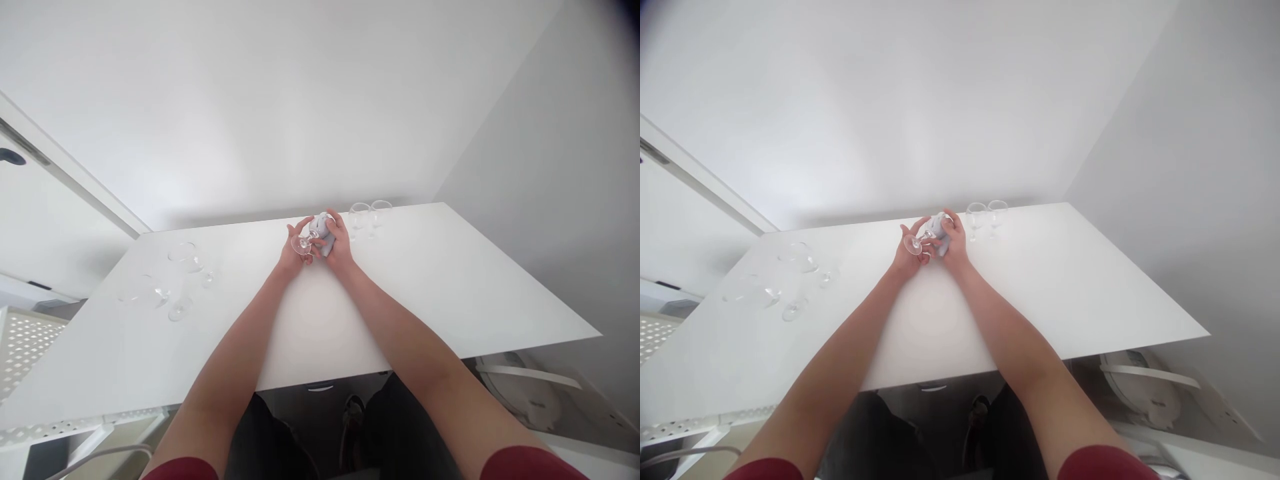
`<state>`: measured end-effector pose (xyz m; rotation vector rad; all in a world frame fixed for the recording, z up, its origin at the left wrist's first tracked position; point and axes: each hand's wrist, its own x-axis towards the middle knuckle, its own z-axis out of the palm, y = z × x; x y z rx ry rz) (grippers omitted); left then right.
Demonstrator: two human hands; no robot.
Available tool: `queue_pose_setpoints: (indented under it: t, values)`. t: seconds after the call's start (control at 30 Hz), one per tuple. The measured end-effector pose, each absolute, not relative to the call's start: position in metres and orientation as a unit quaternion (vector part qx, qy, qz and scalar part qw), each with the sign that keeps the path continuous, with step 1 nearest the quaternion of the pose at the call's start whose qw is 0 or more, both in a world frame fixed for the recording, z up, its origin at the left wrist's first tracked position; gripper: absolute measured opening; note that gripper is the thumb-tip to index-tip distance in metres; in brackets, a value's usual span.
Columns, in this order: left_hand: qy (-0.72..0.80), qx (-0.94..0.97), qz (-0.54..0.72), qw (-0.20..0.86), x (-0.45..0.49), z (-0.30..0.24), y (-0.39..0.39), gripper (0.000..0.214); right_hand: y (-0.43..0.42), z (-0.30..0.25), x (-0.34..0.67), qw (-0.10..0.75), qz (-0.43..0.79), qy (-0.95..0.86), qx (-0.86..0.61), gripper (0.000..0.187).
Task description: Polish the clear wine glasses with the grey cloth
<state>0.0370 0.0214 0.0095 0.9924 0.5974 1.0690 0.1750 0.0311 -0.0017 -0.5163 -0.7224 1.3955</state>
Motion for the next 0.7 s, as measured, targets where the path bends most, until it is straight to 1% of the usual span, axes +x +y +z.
queue_pose_setpoints:
  t: [0.07,0.17,0.2,0.4,0.53,0.63,0.7]
  values:
    - [0.261,0.442,0.46,0.724,0.036,0.01,0.022,0.087,0.033,-0.003,0.175,0.683,0.614,-0.319,-0.234,0.048]
    - [0.254,0.446,0.449,0.731,0.034,0.01,0.023,0.079,0.036,-0.006,0.174,0.691,0.609,-0.309,-0.237,0.045]
    - [0.251,0.451,0.447,0.731,0.034,0.01,0.023,0.079,0.036,-0.006,0.174,0.692,0.611,-0.303,-0.237,0.044]
    - [0.245,0.438,0.446,0.741,0.031,0.014,0.021,0.097,0.039,-0.01,0.176,0.703,0.603,-0.291,-0.241,0.045]
    - [0.246,0.416,0.482,0.731,0.031,0.016,0.02,0.099,0.044,-0.014,0.173,0.702,0.592,-0.278,-0.282,0.037]
    - [0.241,0.406,0.545,0.693,0.034,0.017,0.018,0.095,0.046,-0.017,0.17,0.68,0.601,-0.282,-0.311,0.026]
    - [0.236,0.409,0.577,0.667,0.036,0.016,0.016,0.091,0.046,-0.019,0.168,0.667,0.604,-0.304,-0.312,0.022]
